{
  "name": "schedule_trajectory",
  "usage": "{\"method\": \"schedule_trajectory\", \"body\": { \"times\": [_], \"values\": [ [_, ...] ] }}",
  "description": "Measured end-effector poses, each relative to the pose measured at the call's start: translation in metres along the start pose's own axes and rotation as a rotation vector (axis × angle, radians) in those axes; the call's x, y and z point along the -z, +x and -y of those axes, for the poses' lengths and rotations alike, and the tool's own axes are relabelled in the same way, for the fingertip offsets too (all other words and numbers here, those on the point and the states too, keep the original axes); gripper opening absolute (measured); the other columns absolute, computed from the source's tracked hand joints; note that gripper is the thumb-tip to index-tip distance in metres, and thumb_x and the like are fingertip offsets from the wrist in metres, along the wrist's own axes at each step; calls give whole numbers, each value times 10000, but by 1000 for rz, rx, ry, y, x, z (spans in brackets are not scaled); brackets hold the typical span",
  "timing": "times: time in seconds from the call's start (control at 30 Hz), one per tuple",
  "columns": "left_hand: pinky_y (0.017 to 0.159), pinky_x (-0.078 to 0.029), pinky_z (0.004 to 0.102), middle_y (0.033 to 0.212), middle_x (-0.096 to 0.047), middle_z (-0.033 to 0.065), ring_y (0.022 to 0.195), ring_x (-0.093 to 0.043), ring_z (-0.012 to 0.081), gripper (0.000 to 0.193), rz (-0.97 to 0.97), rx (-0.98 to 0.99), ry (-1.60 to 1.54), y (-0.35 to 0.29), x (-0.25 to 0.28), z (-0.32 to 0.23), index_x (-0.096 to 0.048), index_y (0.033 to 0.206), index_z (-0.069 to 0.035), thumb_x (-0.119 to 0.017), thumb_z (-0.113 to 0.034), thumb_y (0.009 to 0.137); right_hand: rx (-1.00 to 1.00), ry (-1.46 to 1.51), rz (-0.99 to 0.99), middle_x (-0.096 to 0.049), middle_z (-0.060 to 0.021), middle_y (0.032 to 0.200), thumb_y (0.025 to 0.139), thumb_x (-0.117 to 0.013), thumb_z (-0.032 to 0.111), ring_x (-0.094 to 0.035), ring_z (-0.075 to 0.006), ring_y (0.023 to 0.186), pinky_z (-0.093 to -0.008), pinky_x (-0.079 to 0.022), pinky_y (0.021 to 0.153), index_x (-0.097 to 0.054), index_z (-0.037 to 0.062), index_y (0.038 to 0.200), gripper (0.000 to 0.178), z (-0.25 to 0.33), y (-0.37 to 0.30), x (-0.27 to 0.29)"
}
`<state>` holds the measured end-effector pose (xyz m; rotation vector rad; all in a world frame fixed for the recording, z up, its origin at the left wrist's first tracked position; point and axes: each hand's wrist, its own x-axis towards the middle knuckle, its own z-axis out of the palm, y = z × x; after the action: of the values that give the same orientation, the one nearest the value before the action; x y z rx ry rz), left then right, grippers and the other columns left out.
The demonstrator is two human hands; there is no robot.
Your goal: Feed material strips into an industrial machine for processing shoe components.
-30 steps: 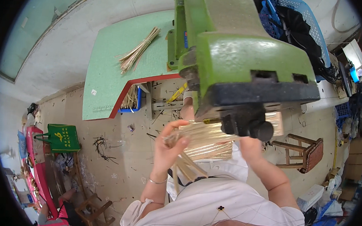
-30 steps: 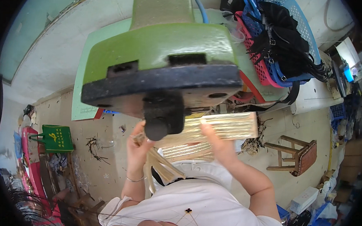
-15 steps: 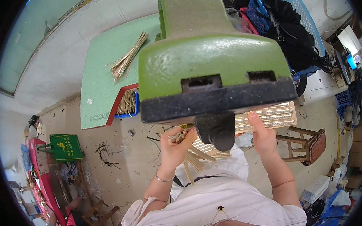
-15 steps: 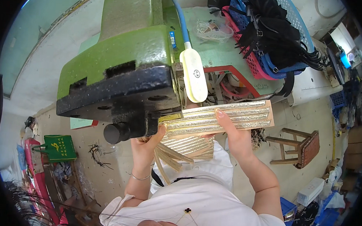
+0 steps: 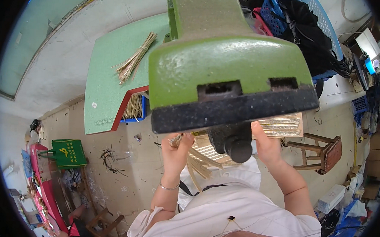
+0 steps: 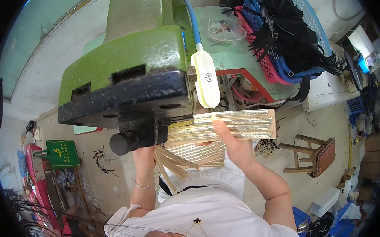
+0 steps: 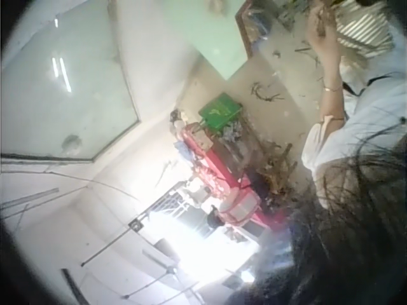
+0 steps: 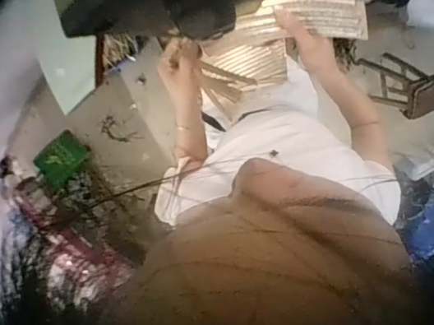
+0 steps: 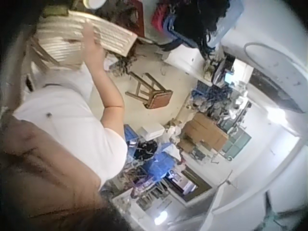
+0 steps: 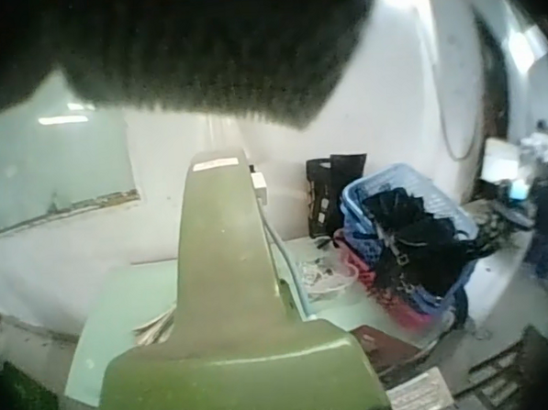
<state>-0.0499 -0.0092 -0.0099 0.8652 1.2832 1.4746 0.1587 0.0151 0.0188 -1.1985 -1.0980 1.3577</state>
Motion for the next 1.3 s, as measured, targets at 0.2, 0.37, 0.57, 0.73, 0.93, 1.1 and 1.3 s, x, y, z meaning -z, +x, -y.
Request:
{"method": "schedule_trajectory", "body": {
  "times": [0.2,0.37,0.57,0.73,0.93,1.1,1.3],
  "values": [
    [522,-318,163,667,-543,-50,601,-437,6,98,-150,-162,18,8,-4,-4,-598,761,12,-574,-53,831,185,-278,111,-619,-75,869,868,-554,159,-568,-113,773,-252,-451,702,-583,-31,954,211,-5,4,-23],
    [519,-280,169,629,-494,-68,587,-380,-2,149,-353,-175,-44,13,26,-3,-557,695,-48,-581,-76,840,-10,-67,366,-613,-91,841,877,-542,167,-625,-147,734,-250,-491,631,-553,-44,974,233,-6,7,-43],
    [512,-307,185,637,-492,-35,567,-401,25,173,-462,-114,-121,19,81,-7,-534,688,-55,-577,-107,847,-304,174,482,-613,-128,828,867,-516,55,-643,-214,753,-295,-542,668,-488,-72,941,150,-26,3,-79],
    [523,-308,186,662,-517,-13,569,-389,29,212,-543,-151,-97,12,111,-13,-478,652,-74,-537,-104,853,-291,267,555,-613,-94,840,874,-536,118,-640,-171,747,-258,-531,632,-516,-30,995,193,-23,2,-111],
    [535,-317,195,671,-528,-1,564,-389,58,182,-297,-422,259,-8,111,-2,-434,654,-47,-513,-61,818,-347,185,603,-629,-88,853,885,-536,218,-637,-154,752,-229,-504,648,-547,-16,1030,275,-25,-8,-92],
    [556,-359,161,644,-548,-21,607,-437,14,27,55,88,-49,-12,28,-23,-569,759,12,-588,4,776,-257,-24,292,-633,-140,837,879,-521,171,-641,-196,672,-255,-507,616,-569,-61,978,257,-2,-4,-26],
    [525,-346,150,674,-551,-43,613,-438,6,136,196,62,41,-6,-12,-4,-633,832,53,-648,-76,789,-151,30,-6,-621,-177,828,827,-563,142,-632,-229,607,-289,-535,532,-556,-106,951,277,28,6,21]
  ]
}}
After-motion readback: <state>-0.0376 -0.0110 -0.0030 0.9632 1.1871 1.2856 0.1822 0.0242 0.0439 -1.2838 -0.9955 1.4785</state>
